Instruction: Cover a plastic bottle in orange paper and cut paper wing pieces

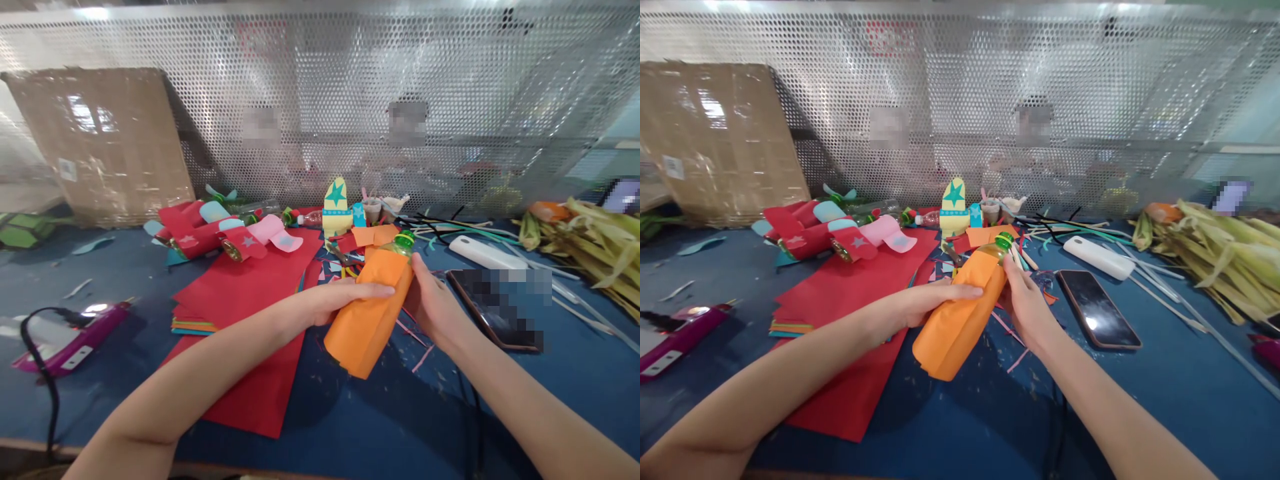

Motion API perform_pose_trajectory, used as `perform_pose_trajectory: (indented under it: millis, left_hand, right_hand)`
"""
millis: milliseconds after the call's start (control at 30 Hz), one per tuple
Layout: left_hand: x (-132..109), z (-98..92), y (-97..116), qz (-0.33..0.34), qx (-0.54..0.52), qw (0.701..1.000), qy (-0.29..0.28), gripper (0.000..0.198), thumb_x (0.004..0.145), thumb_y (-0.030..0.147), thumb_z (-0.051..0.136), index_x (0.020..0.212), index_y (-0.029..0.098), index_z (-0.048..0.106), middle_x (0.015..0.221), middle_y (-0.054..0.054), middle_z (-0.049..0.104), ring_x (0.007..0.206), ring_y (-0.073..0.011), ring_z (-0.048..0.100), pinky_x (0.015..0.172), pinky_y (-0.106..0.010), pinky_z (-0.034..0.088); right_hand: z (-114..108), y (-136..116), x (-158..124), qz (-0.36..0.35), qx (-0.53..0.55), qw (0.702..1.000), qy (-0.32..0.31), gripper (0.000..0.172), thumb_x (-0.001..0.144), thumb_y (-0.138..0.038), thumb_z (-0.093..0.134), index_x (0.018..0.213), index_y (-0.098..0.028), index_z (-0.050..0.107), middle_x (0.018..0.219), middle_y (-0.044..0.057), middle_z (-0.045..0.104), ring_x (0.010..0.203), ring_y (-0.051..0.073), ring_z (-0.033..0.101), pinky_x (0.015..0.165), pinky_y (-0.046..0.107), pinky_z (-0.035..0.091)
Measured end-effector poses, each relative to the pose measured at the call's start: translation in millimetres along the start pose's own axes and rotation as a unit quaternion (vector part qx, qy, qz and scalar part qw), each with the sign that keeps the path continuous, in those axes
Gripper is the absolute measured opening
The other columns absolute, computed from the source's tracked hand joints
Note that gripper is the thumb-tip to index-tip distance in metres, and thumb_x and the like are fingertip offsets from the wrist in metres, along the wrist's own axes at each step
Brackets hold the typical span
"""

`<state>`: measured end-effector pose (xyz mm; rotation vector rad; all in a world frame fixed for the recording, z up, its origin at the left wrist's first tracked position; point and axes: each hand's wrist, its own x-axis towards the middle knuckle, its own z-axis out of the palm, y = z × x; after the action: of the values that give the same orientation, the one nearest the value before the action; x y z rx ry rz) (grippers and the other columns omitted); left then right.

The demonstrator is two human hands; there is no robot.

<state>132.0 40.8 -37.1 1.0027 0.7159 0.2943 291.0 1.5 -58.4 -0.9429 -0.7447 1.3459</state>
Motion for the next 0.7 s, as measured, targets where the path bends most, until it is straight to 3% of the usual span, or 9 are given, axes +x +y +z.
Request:
perform_pose_trajectory:
  millis: [333, 700]
  left_hand:
    - [1.0, 1.3, -1.9, -0.018, 0.005, 1.0, 0.003, 0.037, 0.058, 0.04, 0.083, 0.084, 0.018, 0.07, 0.078, -0.001, 0.073, 0.069, -0.0154, 0.066, 0.067, -0.027, 0.054]
    - [1.1, -2.4, -2.4, 0.007, 0.013, 1.0, -0.013, 0.034, 0.06, 0.034, 0.083, 0.087, 0.017, 0.069, 0.082, -0.002, 0.073, 0.069, -0.0165, 0.066, 0.069, -0.028, 0.052]
  right_hand:
    - [-0.2, -5.9, 1.1, 0.006, 0.003, 1.0, 0.025, 0.044, 0.081, -0.059, 0.059, 0.103, -0.023, 0.069, 0.115, 0.007, 0.071, 0.12, 0.031, 0.056, 0.091, 0.044, 0.053]
    - [-1.6, -1.8, 1.1, -0.017, 0.0, 1.0, 0.008, 0.043, 0.079, -0.059, 0.062, 0.107, -0.027, 0.067, 0.119, 0.003, 0.07, 0.123, 0.03, 0.054, 0.093, 0.045, 0.052]
